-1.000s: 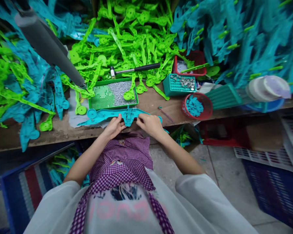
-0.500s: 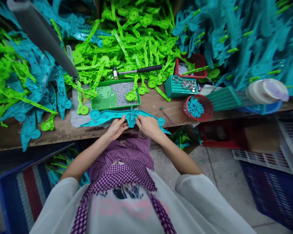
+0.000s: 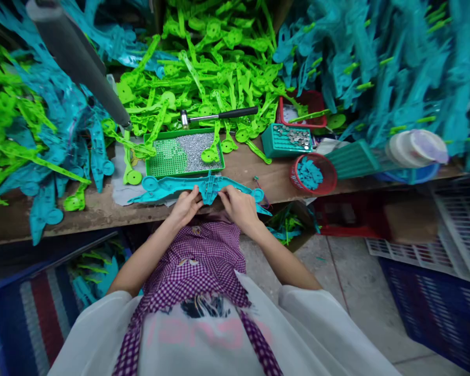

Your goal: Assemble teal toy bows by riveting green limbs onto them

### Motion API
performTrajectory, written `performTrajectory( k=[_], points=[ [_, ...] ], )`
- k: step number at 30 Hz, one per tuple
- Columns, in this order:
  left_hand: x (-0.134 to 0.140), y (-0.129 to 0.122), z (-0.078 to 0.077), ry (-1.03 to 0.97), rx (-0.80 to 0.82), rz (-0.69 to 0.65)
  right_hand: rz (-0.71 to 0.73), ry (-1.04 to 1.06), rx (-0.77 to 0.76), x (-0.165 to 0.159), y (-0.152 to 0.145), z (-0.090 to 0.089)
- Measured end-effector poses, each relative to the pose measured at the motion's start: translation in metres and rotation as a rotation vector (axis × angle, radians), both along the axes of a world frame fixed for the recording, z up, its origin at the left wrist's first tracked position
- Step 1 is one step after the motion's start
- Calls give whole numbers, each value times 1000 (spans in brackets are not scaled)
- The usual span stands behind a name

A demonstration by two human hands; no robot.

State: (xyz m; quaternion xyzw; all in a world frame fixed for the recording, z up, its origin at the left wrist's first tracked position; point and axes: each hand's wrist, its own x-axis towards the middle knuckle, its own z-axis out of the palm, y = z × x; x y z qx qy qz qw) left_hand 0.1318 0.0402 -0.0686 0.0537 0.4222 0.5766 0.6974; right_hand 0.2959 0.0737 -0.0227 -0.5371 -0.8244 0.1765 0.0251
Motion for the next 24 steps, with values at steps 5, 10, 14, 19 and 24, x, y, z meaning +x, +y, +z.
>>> performTrajectory(
  k=[5,10,14,19,24],
  points=[
    [-10,-2,-4,-97,17,-40,-43,111,122,-6,0,-21],
    [-10,-4,-6,-74,29,-89,-95,120,198,-11,-5,-36],
    [-7,-4,-7,-23,58,-78,-65,99,156,-14,-8,-37],
    [0,-10,-8,105,63,-38,-117,124,-2,-21,-10,-26],
    [-21,-35,-2,525,115,-329,-104,-6,-109,-29,-4,-16]
  ],
)
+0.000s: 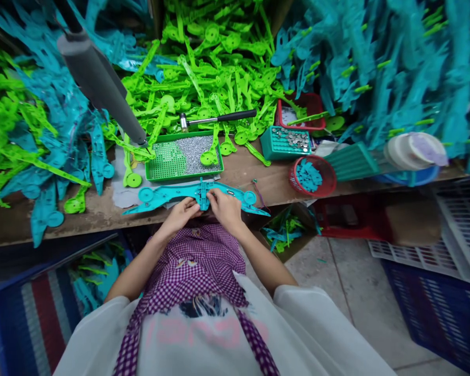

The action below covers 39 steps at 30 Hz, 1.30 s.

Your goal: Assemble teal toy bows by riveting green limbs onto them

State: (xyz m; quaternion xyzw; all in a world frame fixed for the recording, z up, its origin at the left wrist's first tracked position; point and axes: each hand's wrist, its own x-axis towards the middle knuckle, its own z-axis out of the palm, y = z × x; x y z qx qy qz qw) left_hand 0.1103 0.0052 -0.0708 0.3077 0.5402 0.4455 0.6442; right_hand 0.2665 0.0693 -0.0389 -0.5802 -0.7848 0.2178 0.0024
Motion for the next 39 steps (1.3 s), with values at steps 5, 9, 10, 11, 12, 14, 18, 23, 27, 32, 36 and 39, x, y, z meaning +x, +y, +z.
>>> performTrajectory(
  k=[5,9,10,11,12,14,18,23,27,32,36,39],
  points=[
    [-40,3,27,873,328,-285,64,-66,-42,-8,6,4],
    [-49,36,35,1189,396,-475,103,-112,-50,-17,8,8],
    [-49,43,35,1206,386,-530,103,-121,-55,-19,8,9],
    [-48,48,33,1211,378,-569,102,-125,-63,-20,8,10],
    [-47,51,32,1212,371,-590,98,-126,-73,-21,9,11],
    [-46,54,29,1207,347,-588,92,-117,-96,-21,12,12],
    [-43,50,25,1180,266,-507,125,-100,-132,-20,23,16],
    [-43,50,23,1118,320,-441,141,-97,-194,-23,36,19],
    [-43,55,21,1147,327,-448,116,-57,-251,-22,43,22],
    [-44,61,23,1069,342,-476,159,126,-380,-12,65,27],
    [-47,61,27,991,264,-502,172,156,-317,-15,75,24],
    [-53,61,26,890,206,-496,204,243,-218,-9,64,14]
  ],
)
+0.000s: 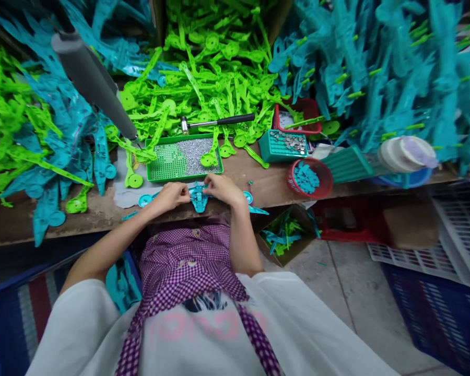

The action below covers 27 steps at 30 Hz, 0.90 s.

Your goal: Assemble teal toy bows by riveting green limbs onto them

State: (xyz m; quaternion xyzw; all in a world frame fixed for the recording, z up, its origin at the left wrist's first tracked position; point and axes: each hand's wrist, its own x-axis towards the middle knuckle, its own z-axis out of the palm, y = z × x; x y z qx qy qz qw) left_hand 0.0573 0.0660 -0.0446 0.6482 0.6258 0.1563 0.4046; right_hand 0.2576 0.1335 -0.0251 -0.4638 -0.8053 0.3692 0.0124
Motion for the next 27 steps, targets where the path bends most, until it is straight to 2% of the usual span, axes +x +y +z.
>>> performTrajectory(
  k=[4,7,12,17,20,22,25,27],
  points=[
    [-11,2,-5,-229,-121,32,97,284,41,22,-20,-18],
    [-16,2,-3,-286,-148,28,158,365,32,31,-23,-26],
    [-17,-15,11,-81,45,85,147,357,64,31,-18,-31],
    [-11,-49,4,62,256,165,242,275,171,31,-25,-33],
    [3,-66,-2,43,316,270,293,231,224,33,-27,-36],
    [15,-73,-3,-15,324,364,277,250,223,34,-27,-37],
    [29,-77,-3,-85,317,493,257,264,218,34,-27,-38],
    [31,-78,-2,-92,299,537,298,219,233,34,-27,-38]
  ],
)
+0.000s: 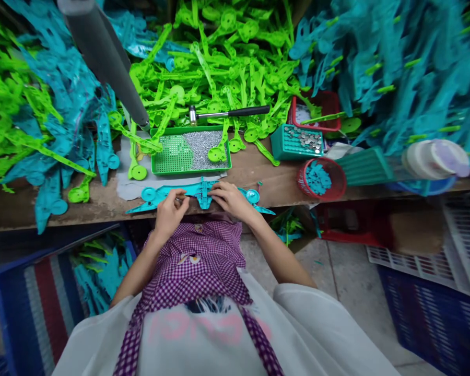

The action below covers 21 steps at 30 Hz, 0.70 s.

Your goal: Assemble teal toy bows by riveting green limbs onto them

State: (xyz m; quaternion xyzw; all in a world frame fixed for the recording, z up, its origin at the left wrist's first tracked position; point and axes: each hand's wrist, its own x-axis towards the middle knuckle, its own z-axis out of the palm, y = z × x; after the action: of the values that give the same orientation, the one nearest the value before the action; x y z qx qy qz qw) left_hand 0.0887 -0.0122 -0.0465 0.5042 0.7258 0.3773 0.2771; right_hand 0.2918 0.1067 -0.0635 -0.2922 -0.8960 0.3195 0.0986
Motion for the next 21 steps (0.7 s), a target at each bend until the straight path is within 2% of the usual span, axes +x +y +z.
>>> performTrajectory(
  k=[8,12,17,19,21],
  points=[
    [-17,6,6,112,-55,-60,18,-4,14,0,0,1],
    [-21,40,19,165,-62,-153,46,-48,57,-1,2,1],
    [-8,97,43,148,-41,-446,70,17,38,-2,5,2],
    [-1,107,45,102,-51,-497,85,-27,68,-3,5,2],
    [2,105,41,73,-36,-510,87,-73,95,-4,4,2]
  ],
)
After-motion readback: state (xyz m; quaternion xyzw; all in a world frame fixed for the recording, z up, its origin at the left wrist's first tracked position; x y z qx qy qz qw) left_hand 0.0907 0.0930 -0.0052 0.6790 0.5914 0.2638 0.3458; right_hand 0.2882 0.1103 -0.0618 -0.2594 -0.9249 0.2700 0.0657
